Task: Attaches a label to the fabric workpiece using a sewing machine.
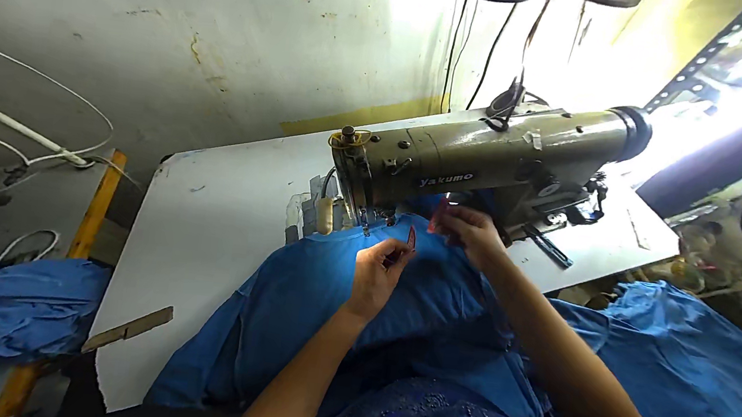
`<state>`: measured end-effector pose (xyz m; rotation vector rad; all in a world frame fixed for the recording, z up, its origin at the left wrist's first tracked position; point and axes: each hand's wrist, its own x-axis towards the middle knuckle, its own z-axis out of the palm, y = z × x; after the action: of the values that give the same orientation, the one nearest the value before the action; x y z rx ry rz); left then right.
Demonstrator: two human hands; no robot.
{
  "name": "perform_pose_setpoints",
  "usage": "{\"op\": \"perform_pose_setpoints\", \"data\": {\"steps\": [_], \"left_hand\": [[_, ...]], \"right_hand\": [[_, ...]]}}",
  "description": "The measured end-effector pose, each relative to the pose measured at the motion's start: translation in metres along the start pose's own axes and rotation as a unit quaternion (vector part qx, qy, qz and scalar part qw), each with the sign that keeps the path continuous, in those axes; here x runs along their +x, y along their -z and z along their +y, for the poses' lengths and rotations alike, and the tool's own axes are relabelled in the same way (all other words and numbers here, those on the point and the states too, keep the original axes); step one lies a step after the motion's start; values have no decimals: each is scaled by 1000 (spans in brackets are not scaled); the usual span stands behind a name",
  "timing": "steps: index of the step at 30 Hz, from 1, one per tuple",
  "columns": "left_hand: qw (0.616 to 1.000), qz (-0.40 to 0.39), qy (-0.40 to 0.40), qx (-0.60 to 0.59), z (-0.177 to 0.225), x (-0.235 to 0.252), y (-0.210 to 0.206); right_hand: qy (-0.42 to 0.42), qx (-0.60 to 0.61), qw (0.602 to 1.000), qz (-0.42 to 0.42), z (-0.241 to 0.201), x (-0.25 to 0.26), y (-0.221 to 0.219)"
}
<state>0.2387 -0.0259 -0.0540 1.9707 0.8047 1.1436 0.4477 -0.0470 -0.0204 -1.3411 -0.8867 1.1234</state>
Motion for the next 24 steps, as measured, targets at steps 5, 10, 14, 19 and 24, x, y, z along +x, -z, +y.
{"op": "perform_pose_setpoints", "data": {"steps": [5, 10, 14, 19, 24], "left_hand": [[990, -73, 115, -31, -1, -37, 57], [968, -37, 247, -27, 18, -50, 92], [960, -39, 272, -46, 17, -55, 108], [966, -116, 230, -1, 17, -51, 112], [962, -186, 180, 90, 33, -39, 98]], "right_hand": [[-24, -223, 969, 106, -7, 69, 28], [63, -546, 835, 5, -14, 88, 16], [106, -543, 830, 75, -14, 70, 3], [351, -311, 882, 55, 34, -31, -38], [327, -266, 886, -192, 40, -56, -93]]}}
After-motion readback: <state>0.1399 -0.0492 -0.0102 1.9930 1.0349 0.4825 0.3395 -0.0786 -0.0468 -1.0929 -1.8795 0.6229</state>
